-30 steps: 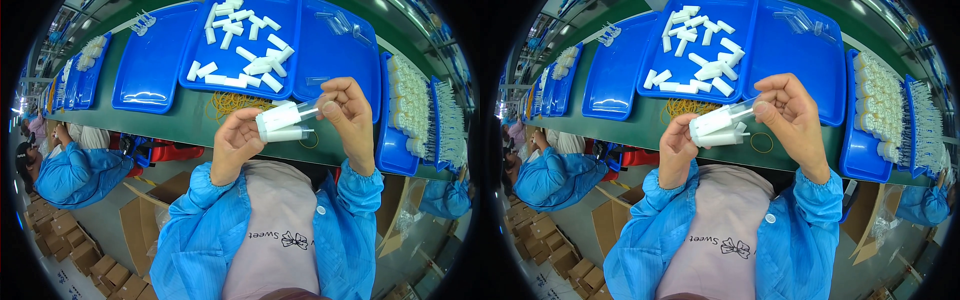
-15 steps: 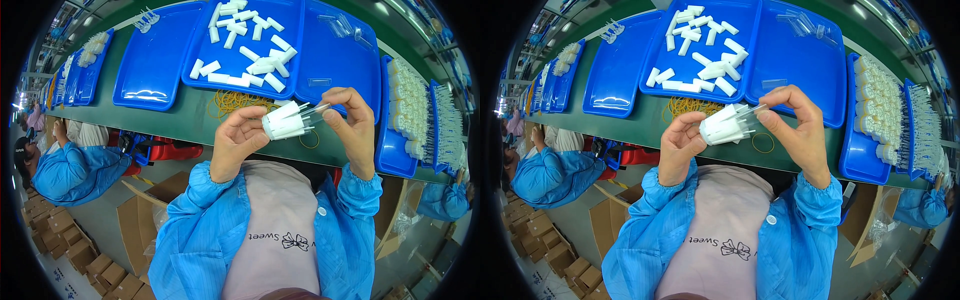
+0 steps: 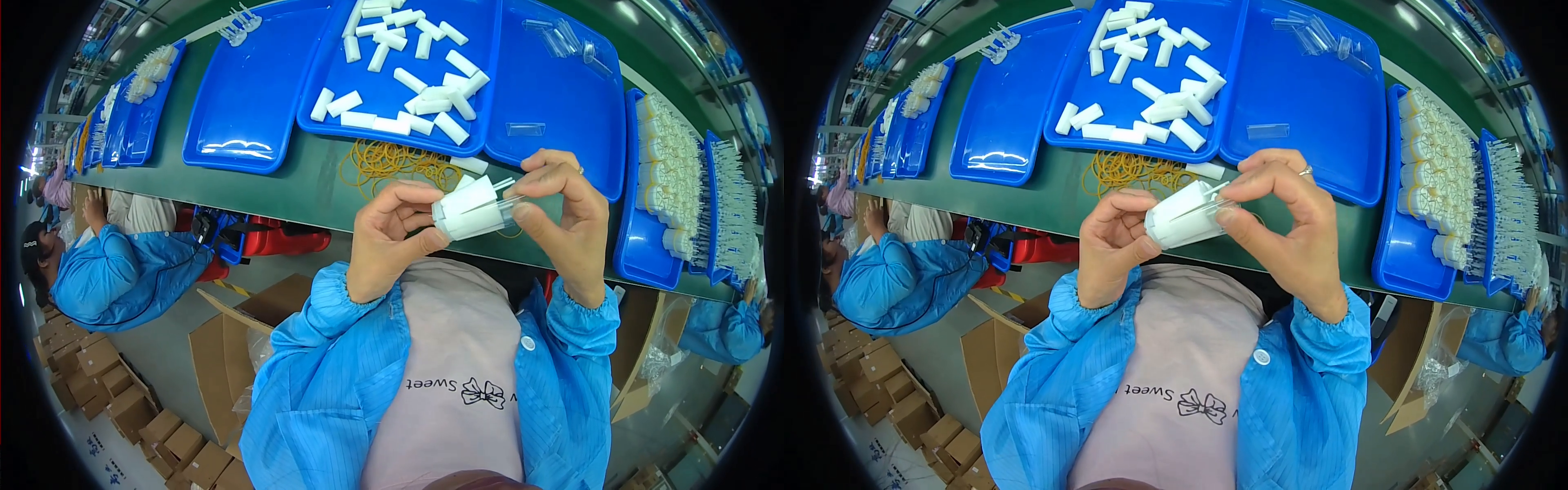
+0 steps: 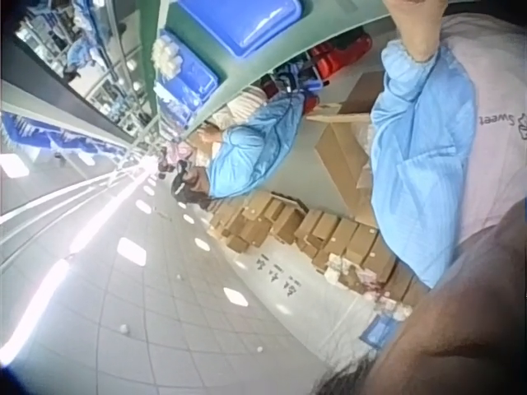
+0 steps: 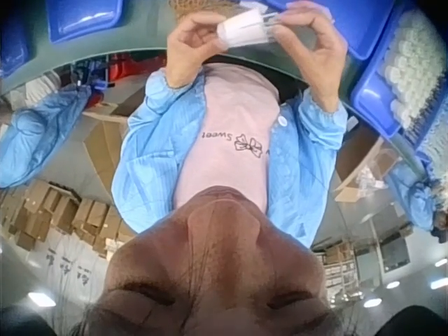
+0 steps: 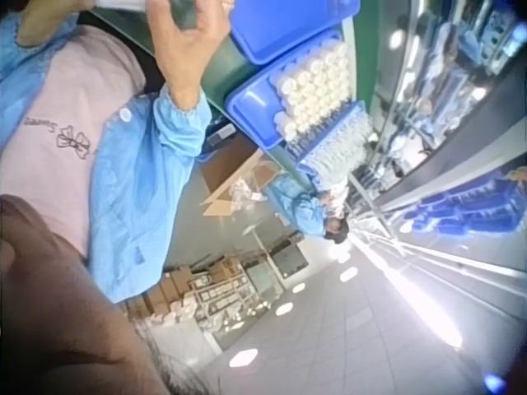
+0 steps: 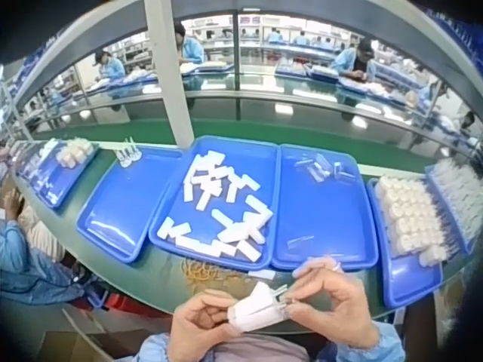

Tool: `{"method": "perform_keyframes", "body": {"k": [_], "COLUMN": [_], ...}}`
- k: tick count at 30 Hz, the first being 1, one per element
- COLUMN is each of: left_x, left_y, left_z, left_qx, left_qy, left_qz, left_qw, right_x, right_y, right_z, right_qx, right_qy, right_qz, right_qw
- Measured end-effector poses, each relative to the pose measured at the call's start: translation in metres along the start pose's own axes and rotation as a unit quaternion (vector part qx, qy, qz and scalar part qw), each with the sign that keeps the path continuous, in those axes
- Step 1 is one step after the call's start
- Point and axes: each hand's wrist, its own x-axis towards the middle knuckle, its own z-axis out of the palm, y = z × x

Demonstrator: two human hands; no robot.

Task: The person assembles components by inserting foam pieces and plastic sleeves into plastic holders by hand, secures bundles of the assembled holders with rubber bands, and places the finished bundles onto a tray.

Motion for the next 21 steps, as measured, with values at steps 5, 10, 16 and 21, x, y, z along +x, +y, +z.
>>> {"method": "perform_keyframes", "body": {"k": [5, 10, 16, 21], "left_x": [-0.001, 0.001, 0.005, 0.011], "left_y": [0.002, -0.002, -0.006, -0.009], "left_z": [0.001, 0.002, 0.0, -0.006], "left_qx": [0.035, 0.054, 0.051, -0.031], "left_qy": [-0.021, -0.005, -0.002, 0.01], "left_qz": [0.051, 0.066, 0.061, 0.007], "left_qw": [0.998, 0.996, 0.997, 0.999], "right_x": [-0.005, -0.008, -0.005, 0.004], "right_y": [-0.005, 0.0, 0.005, 0.012], "right_z": [0.008, 0.018, 0.02, 0.022], "right_qx": [-0.006, 0.029, 0.014, -0.01], "right_qy": [-0.007, 0.016, 0.019, -0.001], "right_qz": [0.0, 0.016, 0.02, 0.009], "right_qw": [1.0, 0.999, 1.0, 1.0]}}
